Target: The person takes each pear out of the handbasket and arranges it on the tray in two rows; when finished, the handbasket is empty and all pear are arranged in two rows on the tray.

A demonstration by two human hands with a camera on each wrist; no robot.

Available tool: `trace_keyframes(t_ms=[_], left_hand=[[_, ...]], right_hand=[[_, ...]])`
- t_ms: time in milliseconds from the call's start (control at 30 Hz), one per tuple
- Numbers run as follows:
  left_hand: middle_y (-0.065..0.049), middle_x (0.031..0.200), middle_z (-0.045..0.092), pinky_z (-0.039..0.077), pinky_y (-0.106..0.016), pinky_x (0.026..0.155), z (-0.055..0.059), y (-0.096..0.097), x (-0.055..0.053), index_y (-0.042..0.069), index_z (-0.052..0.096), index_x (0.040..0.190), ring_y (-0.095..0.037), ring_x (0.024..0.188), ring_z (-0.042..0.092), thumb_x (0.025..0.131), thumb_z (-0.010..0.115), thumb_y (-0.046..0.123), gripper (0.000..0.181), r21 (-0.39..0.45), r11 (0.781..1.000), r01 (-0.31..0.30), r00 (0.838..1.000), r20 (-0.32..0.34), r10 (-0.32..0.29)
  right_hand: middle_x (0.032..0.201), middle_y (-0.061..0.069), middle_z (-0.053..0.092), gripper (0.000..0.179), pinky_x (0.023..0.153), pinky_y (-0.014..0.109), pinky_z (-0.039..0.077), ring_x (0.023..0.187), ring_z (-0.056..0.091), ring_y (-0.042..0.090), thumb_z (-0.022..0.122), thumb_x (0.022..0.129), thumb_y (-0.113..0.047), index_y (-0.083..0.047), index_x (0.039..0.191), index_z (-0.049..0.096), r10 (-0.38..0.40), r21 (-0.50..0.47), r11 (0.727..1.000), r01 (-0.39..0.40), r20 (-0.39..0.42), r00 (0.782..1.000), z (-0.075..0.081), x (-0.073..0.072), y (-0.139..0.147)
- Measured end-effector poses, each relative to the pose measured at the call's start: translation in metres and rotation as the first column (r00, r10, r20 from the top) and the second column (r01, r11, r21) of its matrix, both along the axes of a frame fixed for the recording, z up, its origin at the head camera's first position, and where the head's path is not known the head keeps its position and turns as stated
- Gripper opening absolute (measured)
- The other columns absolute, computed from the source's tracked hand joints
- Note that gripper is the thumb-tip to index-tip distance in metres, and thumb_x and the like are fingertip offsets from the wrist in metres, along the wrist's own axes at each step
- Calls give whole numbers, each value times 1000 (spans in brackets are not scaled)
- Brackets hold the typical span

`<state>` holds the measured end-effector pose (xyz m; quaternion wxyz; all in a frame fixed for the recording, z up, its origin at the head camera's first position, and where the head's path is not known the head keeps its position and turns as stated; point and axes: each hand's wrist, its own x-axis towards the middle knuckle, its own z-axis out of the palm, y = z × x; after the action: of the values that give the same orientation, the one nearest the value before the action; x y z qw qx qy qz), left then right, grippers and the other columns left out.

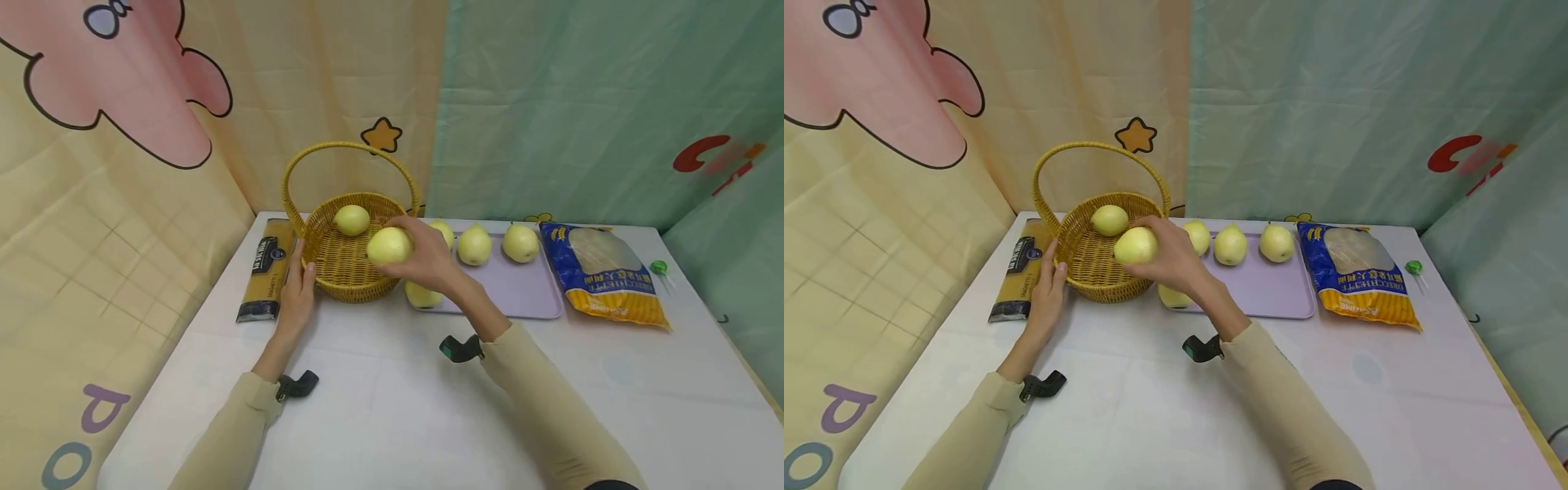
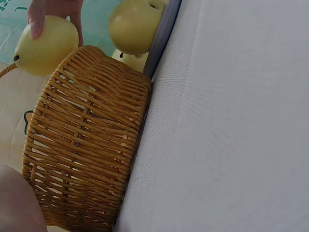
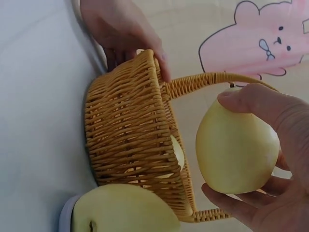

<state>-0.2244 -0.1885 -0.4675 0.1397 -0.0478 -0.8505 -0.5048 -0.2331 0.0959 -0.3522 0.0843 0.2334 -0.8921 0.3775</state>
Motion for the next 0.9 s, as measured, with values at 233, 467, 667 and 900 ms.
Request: trace_keyframes(t_ms=[233, 467, 667, 900], left_hand=[[1, 178, 15, 20, -62, 129, 0, -1, 0, 34, 13, 171, -36, 162, 20, 116, 30, 44, 58, -2, 1000, -6, 1000, 10, 6], [2, 178, 15, 19, -61, 129, 0, -1, 0, 34, 13, 171, -36, 162, 20, 116, 30, 43, 58, -2, 1000, -1, 1000, 5, 1], [3, 178, 16, 21, -62, 129, 0, -1, 0, 36, 13, 170, -36, 162, 21, 116, 30, 45, 58, -6, 1000, -4, 1000, 7, 4], [3, 178, 15, 19, -62, 129, 0, -1, -1, 36, 12, 170, -36, 162, 20, 116, 30, 44, 58, -7, 1000, 1, 1000, 11, -1]], right_hand=[[131, 0, 67, 69, 92, 47, 57, 113, 65, 23, 93, 78, -36, -17, 136, 62, -30, -28, 999, 30, 6, 1000, -8, 14, 26], [132, 3, 67, 69, 88, 49, 59, 109, 68, 26, 94, 79, -33, -15, 136, 61, -73, -57, 996, 75, 37, 997, -15, 24, 53], [134, 7, 66, 72, 89, 49, 57, 111, 66, 28, 92, 80, -40, -12, 138, 60, -152, -27, 988, 155, 71, 986, -22, 32, 78], [130, 13, 68, 70, 91, 50, 53, 110, 66, 33, 91, 82, -42, -10, 137, 61, -242, 1, 970, 243, 110, 964, -35, 41, 100]])
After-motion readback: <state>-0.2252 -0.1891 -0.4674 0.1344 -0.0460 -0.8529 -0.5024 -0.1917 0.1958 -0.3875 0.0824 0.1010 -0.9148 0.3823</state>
